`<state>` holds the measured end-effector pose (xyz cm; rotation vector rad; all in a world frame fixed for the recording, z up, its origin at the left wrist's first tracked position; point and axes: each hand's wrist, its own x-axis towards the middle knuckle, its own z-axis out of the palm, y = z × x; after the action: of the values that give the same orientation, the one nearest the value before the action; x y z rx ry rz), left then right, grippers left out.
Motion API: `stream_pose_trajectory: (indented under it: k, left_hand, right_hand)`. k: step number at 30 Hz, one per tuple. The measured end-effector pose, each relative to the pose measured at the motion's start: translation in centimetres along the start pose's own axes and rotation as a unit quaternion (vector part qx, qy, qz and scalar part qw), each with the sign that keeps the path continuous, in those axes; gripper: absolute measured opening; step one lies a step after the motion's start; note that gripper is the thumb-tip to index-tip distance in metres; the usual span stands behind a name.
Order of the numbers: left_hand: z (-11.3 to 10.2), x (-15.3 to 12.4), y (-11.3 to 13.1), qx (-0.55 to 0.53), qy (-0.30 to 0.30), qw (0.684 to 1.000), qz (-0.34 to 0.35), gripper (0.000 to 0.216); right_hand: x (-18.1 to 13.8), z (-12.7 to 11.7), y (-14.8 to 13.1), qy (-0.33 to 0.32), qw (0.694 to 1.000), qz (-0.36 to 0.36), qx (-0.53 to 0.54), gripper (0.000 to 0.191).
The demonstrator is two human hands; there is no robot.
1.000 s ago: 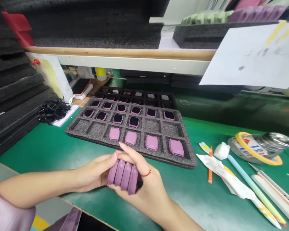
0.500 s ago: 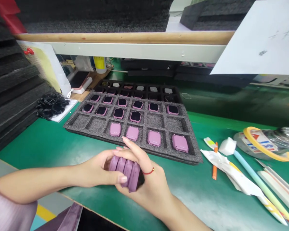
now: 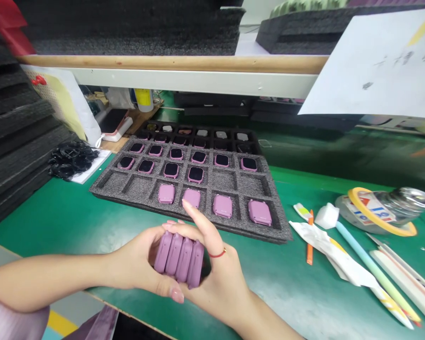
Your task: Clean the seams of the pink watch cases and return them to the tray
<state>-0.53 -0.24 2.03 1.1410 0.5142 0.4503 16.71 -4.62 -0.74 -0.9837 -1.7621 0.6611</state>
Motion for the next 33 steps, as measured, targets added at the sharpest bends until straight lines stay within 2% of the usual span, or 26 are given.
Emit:
stream_pose_trajectory:
  k: [8,11,16,20,25,33]
  left_hand:
    - [-0.23,0.09,-0.02,-0.006,0.006,1.0,-0.001,0.053]
    - [-0.23,0.15,-0.22,-0.017,0.006,1.0,0.004,0.052]
    - [-0.2,0.2,-0.7,-0.03,0.028,0.999,0.003,0.063]
    - [-0.14,0.16,-0.72,-0.043,0.019,0.999,0.0,0.059]
    - [-0.15,0.17,-0.63,-0.033,0.004,0.999,0.018,0.056]
    - [-0.41,0.28,-0.66,-0.005,-0.002,1.0,0.02,0.054]
  right_hand:
    - [-0.11,0.02,0.12,-0.001,1.0,0.014,0.008,0.097]
    - [-0.11,0.06,0.07,0.001,1.0,0.022,0.011,0.094]
    - [-0.05,0.15,-0.09,0.009,0.999,0.038,0.016,0.094]
    - [-0.08,0.32,0.06,0.019,0.997,0.067,0.038,0.095]
    - [-0.19,0.4,0.23,0.033,0.996,0.068,0.055,0.099]
    - [0.01,0.32,0.01,0.019,0.997,0.076,0.028,0.097]
